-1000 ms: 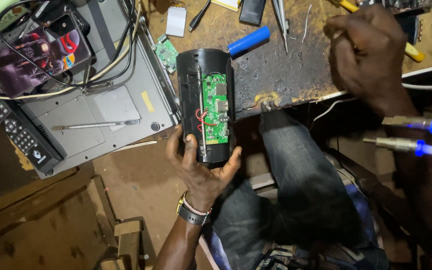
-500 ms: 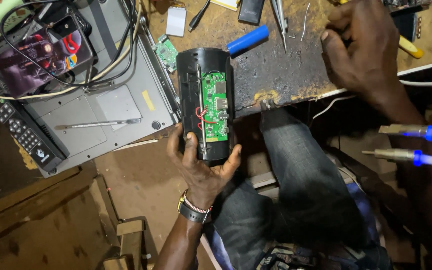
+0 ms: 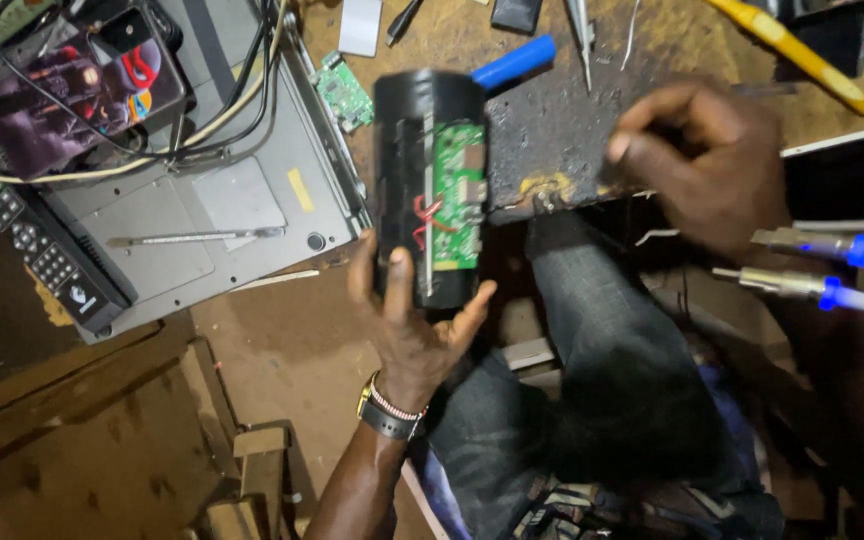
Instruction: Repairing a portable speaker by removing debris and repositioning the internal circuit board and battery.
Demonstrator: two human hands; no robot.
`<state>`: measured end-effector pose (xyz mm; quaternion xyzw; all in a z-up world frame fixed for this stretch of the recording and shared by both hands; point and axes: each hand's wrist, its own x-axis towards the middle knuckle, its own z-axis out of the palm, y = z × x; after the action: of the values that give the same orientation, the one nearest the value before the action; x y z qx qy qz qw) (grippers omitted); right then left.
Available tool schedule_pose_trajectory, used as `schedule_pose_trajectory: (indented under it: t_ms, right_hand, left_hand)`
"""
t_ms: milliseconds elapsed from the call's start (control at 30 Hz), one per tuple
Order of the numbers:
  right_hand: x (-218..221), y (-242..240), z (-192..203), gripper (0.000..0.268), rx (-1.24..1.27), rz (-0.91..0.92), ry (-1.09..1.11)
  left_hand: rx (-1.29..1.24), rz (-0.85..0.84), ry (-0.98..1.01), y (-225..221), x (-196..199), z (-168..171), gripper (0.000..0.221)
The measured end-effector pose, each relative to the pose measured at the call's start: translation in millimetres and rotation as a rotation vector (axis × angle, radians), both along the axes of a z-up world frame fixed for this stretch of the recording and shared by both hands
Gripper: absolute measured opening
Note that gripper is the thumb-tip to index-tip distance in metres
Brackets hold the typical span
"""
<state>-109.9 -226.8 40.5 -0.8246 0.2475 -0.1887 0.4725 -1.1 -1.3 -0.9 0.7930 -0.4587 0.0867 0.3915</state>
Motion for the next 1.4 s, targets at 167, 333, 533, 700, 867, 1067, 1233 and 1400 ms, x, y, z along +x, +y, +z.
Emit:
schedule_pose_trajectory:
  t_ms: [167,333,533,700,867,1067,1233,1400]
  right_hand:
    - [0,19,-2,0.011,0.11,0.168,-0.004]
    - [0,31,5,0.012,0.169,0.154,-0.06]
    - [2,32,7,0.011,0.113,0.228,-0.113]
    - [1,29,3,0.012,0.112,0.17,-0.188]
    - [0,24,-2,0.012,0.084,0.113,-0.244]
    - [3,19,-7,0.013,0.052,0.156,-0.302]
    - [8,24,-4,0.011,0.024,0.243,-0.295]
    - [7,35,1,0.009,-0.02,0.322,-0.197]
  left_hand:
    - [0.038,-0.051,-0.063,-1,2,-1,0.081]
    - [-0.022,-0.093,0.065,1,5,4,0.074]
    - [-0.076,-0.126,0.143,0,4,6,0.071]
    - [-0.126,-0.144,0.128,-1,6,5,0.063]
    - [-0.115,-0.189,0.147,-1,6,4,0.061]
    - [-0.057,-0.025,-0.032,1,3,-3,0.064]
    - [-0.05,0.001,-0.107,-2,-1,-4,0.07]
    - [-0.259,-0.002,0.061,0,0,-5,0.062]
